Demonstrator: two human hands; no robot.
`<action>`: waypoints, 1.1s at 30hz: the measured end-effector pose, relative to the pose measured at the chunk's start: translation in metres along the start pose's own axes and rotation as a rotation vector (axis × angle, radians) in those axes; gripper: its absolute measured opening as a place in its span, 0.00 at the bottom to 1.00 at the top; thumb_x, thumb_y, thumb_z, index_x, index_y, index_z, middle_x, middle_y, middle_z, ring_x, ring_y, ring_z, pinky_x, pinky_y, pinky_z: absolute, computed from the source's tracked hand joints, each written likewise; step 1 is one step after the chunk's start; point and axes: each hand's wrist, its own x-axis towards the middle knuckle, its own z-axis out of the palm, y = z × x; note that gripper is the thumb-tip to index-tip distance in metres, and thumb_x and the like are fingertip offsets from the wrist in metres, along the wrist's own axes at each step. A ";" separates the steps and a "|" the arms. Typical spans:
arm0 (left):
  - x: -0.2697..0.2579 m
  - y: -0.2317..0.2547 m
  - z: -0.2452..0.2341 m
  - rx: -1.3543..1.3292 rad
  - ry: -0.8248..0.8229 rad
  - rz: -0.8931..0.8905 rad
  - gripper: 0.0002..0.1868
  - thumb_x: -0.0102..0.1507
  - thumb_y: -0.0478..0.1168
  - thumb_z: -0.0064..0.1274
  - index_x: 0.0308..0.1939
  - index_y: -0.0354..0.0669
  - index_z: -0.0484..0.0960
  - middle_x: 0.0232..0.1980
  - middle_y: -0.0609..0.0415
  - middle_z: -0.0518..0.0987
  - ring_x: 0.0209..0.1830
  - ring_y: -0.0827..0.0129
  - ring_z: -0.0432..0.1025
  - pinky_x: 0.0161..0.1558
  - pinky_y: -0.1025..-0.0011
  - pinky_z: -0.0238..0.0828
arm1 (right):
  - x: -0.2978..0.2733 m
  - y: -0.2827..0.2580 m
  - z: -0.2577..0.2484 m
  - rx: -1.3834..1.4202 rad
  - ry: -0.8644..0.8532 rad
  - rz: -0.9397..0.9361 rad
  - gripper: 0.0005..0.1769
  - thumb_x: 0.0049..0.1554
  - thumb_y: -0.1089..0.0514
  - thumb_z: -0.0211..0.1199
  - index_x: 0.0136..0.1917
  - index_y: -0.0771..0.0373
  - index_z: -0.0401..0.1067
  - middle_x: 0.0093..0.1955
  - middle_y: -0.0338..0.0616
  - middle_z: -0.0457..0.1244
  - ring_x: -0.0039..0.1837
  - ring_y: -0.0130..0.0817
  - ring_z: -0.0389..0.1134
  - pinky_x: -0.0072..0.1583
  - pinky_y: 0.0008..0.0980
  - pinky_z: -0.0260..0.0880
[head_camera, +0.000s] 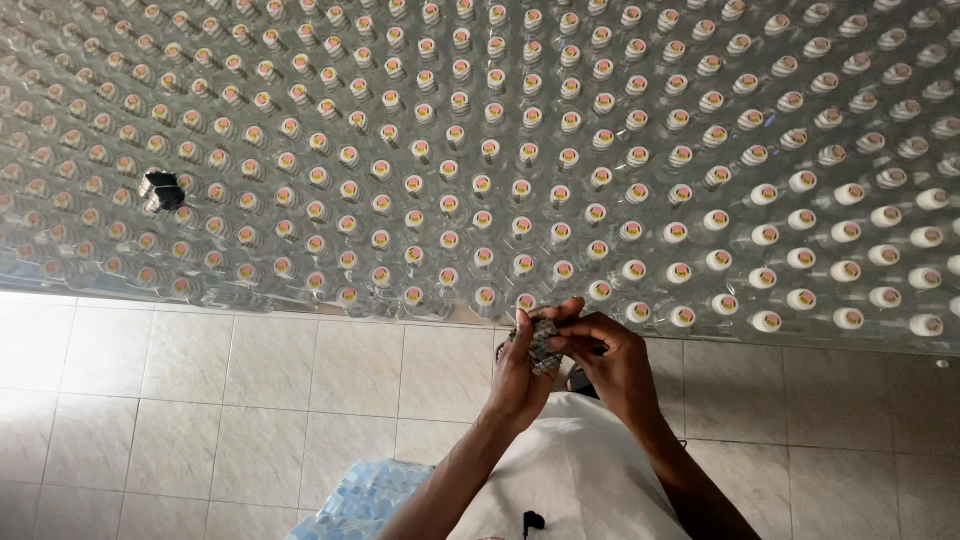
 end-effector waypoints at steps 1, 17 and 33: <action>0.000 -0.002 0.000 0.000 0.001 0.003 0.23 0.73 0.51 0.38 0.54 0.33 0.77 0.58 0.38 0.81 0.51 0.61 0.79 0.48 0.81 0.78 | -0.001 0.000 -0.002 0.000 -0.003 -0.001 0.07 0.51 0.58 0.76 0.44 0.59 0.83 0.33 0.43 0.70 0.36 0.29 0.68 0.43 0.31 0.71; 0.012 -0.068 0.056 0.043 0.205 0.098 0.21 0.72 0.48 0.43 0.49 0.30 0.80 0.54 0.36 0.83 0.50 0.58 0.79 0.51 0.74 0.78 | 0.018 0.023 -0.085 -0.126 -0.112 -0.041 0.07 0.54 0.56 0.72 0.47 0.57 0.82 0.42 0.45 0.74 0.45 0.37 0.75 0.50 0.34 0.74; 0.049 -0.171 0.044 0.417 0.112 0.008 0.13 0.67 0.38 0.58 0.47 0.27 0.81 0.23 0.58 0.62 0.18 0.79 0.57 0.20 0.81 0.55 | 0.069 0.046 -0.227 -0.093 -0.328 -0.436 0.07 0.48 0.60 0.76 0.42 0.54 0.83 0.39 0.35 0.73 0.46 0.32 0.74 0.52 0.31 0.71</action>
